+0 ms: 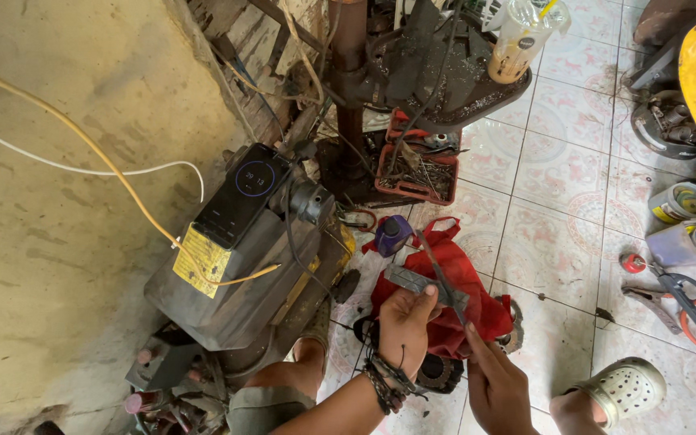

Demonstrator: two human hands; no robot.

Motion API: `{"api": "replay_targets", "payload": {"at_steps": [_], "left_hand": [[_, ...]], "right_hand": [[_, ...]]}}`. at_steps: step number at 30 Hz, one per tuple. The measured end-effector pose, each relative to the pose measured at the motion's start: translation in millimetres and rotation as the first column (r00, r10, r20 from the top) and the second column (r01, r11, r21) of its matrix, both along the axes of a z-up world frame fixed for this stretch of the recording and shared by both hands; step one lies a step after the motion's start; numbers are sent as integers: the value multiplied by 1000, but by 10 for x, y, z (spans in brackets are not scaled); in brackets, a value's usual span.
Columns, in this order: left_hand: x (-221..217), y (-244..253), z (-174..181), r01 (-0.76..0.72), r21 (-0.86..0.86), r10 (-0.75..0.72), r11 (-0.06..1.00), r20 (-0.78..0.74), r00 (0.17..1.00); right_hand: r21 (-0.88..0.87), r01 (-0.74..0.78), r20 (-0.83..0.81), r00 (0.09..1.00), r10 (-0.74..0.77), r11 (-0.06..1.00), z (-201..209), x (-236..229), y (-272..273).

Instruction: The person holds a small metal piece in their left hand and uses a metal file in their right hand to sharpen or smooth its edges. The person repeatedly files the metal piece while holding it over a red cloth on the floor.

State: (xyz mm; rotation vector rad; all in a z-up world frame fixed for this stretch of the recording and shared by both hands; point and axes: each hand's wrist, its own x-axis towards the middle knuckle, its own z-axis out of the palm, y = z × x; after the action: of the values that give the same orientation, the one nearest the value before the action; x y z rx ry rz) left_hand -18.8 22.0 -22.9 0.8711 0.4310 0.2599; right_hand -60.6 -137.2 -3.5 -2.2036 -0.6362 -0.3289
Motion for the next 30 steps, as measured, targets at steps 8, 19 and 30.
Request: {"api": "replay_targets", "payload": {"at_steps": [8,19,30], "left_hand": [[-80,-58,45,95,152,-79,984,-109,991],[-35,205,64,-42,117,53,992,-93,994],[-165,336,417,-56,90,58,994,-27,998]], "right_hand": [[17,-10,51,999,10,1000,-183,26,-61],[-30,-23,-33,999,22,999,296,-100,263],[-91,68,-87,993,-76,994,524,-343,553]]}}
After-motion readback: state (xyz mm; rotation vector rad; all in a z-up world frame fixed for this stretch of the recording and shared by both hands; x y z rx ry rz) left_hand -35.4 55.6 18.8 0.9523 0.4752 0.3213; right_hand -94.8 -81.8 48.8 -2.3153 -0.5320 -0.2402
